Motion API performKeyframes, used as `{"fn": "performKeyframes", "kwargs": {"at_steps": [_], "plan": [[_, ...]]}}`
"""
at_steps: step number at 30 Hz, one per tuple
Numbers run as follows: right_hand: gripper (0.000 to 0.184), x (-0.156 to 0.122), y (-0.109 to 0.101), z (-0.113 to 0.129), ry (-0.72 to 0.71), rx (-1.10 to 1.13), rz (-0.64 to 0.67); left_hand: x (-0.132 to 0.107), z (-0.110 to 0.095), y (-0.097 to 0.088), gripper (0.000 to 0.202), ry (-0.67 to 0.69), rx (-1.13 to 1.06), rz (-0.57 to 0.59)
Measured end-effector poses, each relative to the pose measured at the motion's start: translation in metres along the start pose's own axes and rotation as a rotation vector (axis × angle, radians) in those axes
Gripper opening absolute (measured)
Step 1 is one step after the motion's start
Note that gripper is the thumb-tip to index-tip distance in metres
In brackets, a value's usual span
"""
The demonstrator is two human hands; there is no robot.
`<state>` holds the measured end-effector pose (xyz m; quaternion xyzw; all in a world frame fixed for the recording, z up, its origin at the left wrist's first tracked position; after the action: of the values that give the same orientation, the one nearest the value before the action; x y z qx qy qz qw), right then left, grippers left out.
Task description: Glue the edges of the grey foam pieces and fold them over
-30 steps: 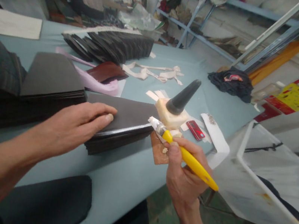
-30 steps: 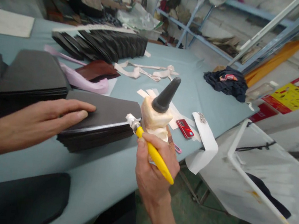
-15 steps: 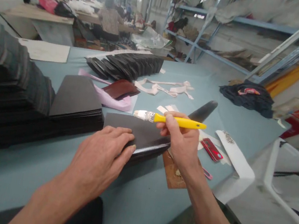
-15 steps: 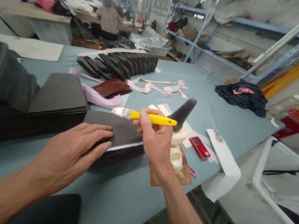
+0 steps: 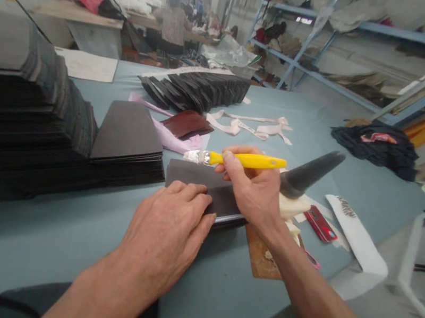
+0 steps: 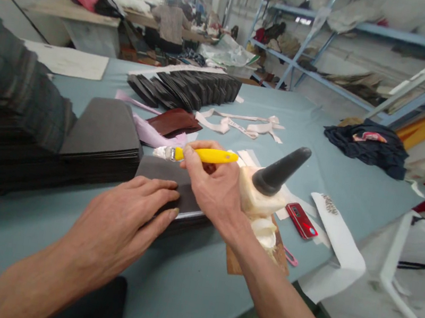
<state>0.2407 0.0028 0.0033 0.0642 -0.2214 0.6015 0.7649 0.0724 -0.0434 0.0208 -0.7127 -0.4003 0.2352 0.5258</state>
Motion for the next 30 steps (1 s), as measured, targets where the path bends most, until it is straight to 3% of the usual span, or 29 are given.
{"fn": "performKeyframes", "kwargs": {"at_steps": [13, 30], "plan": [[0.019, 0.0, 0.022, -0.001, -0.104, -0.195, 0.058, 0.002, -0.005, -0.003, 0.032, -0.092, -0.031, 0.115], [0.013, -0.001, 0.029, 0.003, -0.16, -0.319, 0.068, 0.002, -0.004, -0.003, 0.028, -0.074, -0.024, 0.076]]}}
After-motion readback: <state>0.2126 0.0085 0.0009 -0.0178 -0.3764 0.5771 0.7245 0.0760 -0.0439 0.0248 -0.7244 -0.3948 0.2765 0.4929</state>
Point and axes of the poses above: each hand's wrist, its own x-axis towards the middle knuckle, its own y-axis out of the palm, z = x × y, the point moved 1 cm from there along x, towards the middle knuckle, and after that the axes turned 1 degree about y, right-handed, at the moved point
